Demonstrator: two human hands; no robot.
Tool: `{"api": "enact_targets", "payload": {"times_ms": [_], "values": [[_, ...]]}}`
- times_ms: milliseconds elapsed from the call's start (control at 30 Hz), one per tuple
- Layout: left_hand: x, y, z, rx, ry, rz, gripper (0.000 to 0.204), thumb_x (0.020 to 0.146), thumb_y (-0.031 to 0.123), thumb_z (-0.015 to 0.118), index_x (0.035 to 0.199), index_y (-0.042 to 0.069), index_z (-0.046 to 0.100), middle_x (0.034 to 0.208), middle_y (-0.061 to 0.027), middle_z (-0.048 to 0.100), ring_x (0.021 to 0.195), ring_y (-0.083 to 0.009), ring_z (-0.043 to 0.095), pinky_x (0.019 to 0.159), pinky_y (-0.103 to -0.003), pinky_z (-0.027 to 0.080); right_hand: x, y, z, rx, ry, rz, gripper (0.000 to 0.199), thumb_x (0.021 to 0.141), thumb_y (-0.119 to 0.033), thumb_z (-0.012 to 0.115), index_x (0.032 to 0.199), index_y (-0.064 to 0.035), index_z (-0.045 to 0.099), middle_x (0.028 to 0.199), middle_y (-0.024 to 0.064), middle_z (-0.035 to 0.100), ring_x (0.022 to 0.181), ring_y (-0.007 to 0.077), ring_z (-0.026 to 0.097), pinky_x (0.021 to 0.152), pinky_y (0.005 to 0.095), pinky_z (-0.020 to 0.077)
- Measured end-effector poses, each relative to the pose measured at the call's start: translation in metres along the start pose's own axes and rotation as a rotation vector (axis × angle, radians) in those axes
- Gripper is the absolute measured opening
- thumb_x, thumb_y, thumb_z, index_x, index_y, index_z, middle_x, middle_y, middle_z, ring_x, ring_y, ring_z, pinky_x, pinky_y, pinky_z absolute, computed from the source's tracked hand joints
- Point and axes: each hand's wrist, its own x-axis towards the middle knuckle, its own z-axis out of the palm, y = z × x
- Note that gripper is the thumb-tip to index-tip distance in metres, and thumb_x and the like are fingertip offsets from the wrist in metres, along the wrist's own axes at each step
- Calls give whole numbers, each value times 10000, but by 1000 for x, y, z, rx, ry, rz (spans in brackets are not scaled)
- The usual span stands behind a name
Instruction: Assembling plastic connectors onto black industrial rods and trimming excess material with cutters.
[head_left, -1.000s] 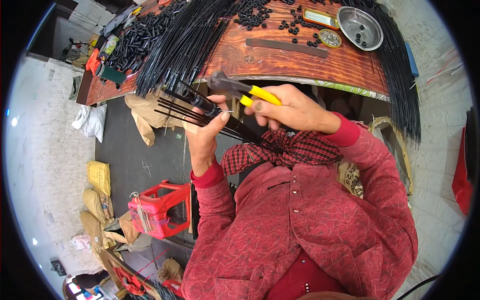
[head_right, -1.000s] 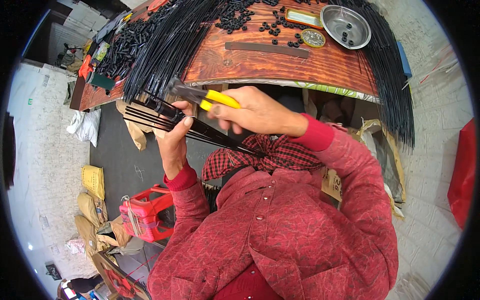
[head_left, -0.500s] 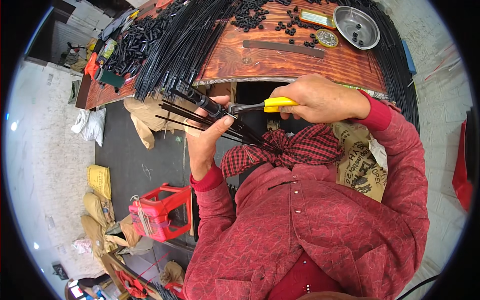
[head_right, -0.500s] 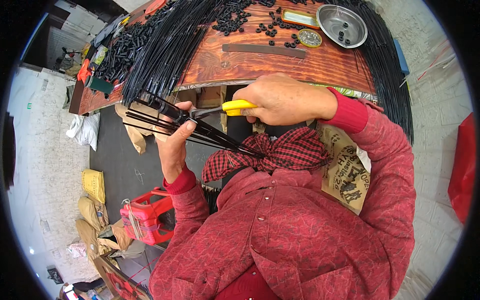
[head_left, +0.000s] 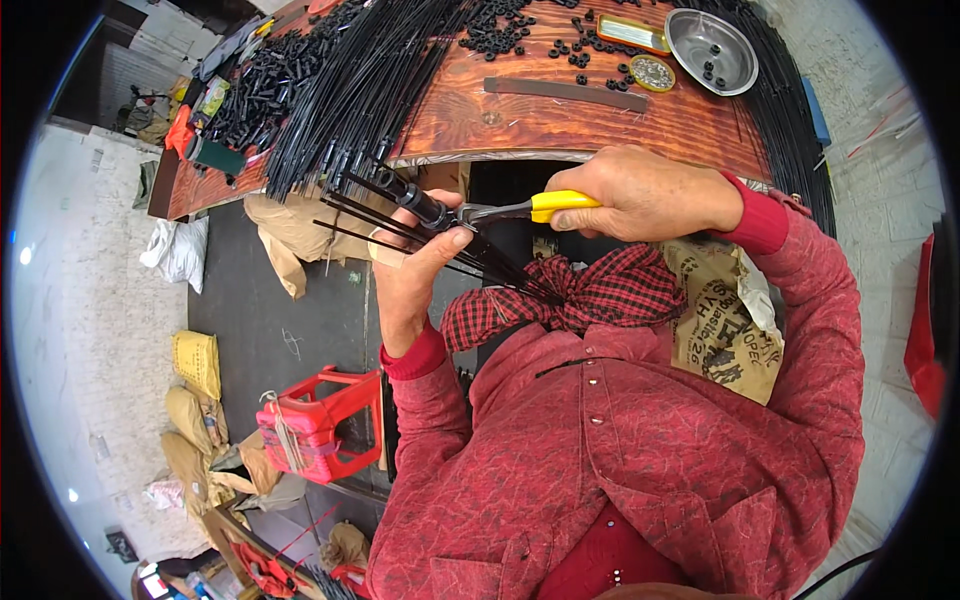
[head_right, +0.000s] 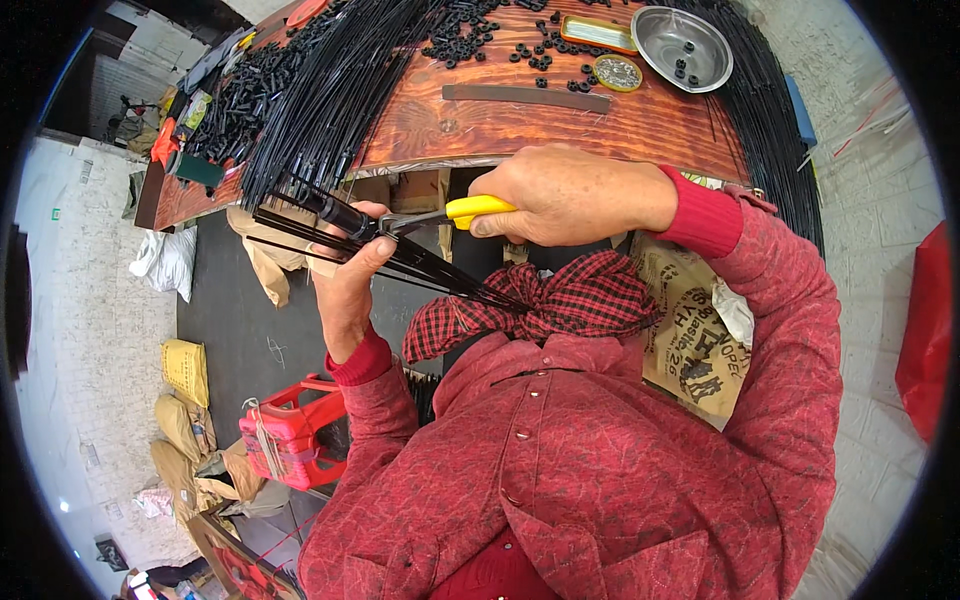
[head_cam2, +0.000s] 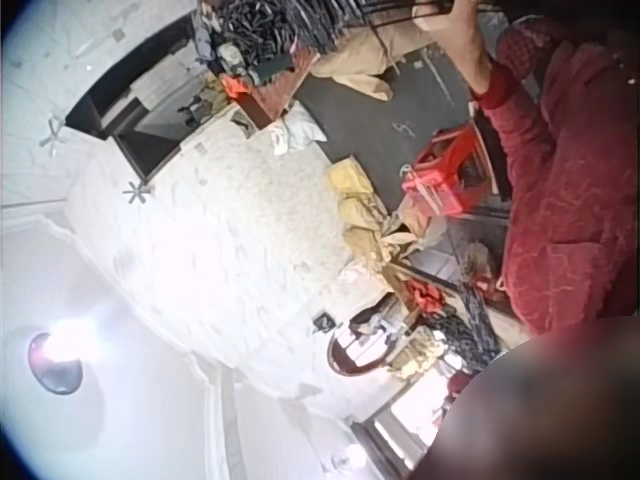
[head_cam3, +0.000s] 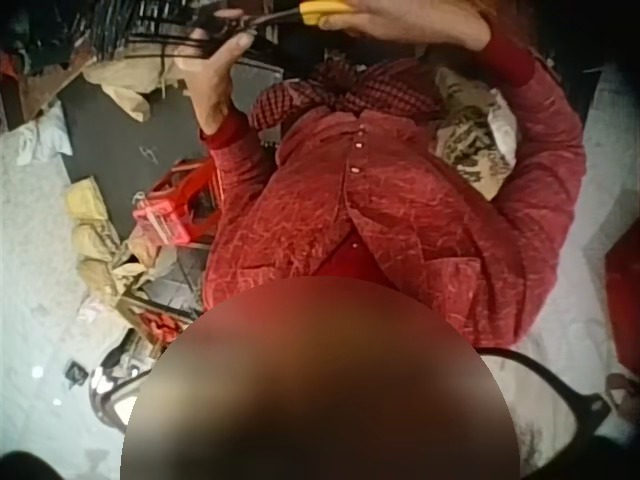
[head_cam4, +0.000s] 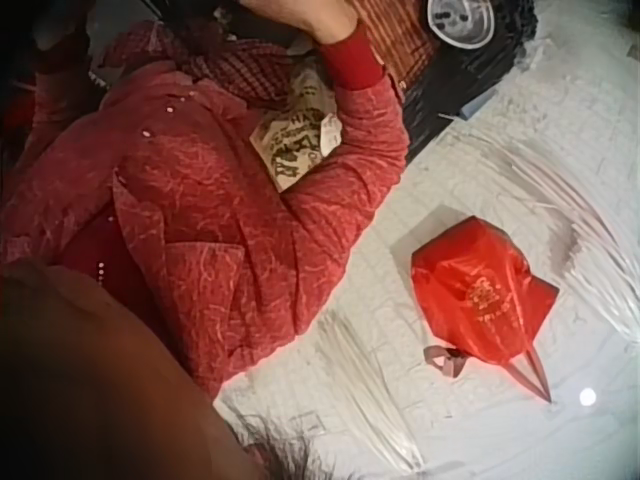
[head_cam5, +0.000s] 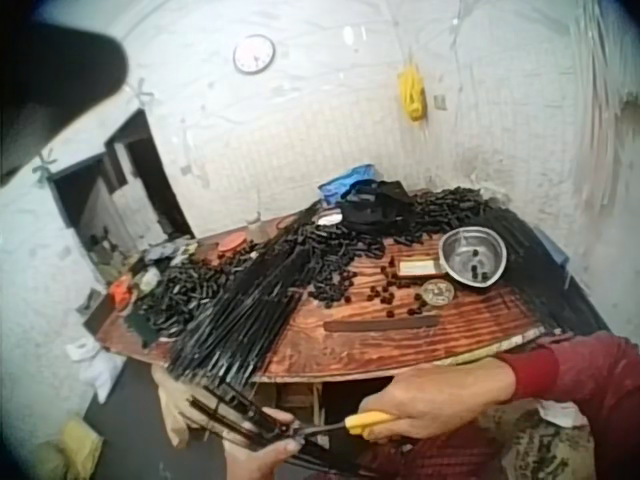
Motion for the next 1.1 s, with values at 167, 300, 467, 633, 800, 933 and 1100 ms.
{"api": "enact_targets", "payload": {"times_ms": [167,300,467,633,800,933,1100], "values": [[6,-9,-12,-25,-139,81,379,665,60,832,1003,1,672,904,-19,628,836,-115,581,783,-253,463,-1,11,3,694,-390,295,396,951,-389,580,901,1,624,578,29,566,467,126,521,443,275,419],[10,-6,-4,-46,-202,95,379,642,55,821,986,-6,674,928,-44,627,859,-141,586,784,-266,464,-8,25,19,1118,-559,412,405,906,-381,656,837,14,606,536,21,523,372,89,436,345,230,350],[11,-4,-6,-24,-173,51,365,664,67,795,999,-10,673,911,-38,633,843,-124,575,778,-260,456,-12,9,19,334,-13,128,418,731,-250,830,967,-19,574,603,24,549,513,123,526,483,287,421],[11,-7,-5,-20,-114,69,380,669,59,796,1021,-3,667,936,-40,645,861,-126,583,801,-272,461,-24,0,22,-100,388,-90,527,672,-182,818,1111,-37,564,789,63,594,633,207,597,555,316,469],[8,-5,0,-14,-48,7,401,653,25,803,1030,-8,670,973,-55,660,897,-132,594,828,-278,467,-30,-1,19,-498,522,-208,441,777,-222,721,1154,-28,602,797,100,607,709,270,639,581,332,498],[3,-4,-3,-71,-119,8,391,635,16,808,1004,-14,683,948,-52,657,874,-134,598,820,-272,469,-29,-3,4,976,-354,456,712,975,-592,340,927,38,668,549,60,556,382,111,490,372,247,418],[10,-3,-4,4,-179,49,336,651,19,765,974,-20,680,886,-35,642,833,-128,597,783,-262,470,-30,14,29,1015,-278,415,689,917,-633,460,953,39,608,567,56,561,397,116,504,379,234,423]]}}
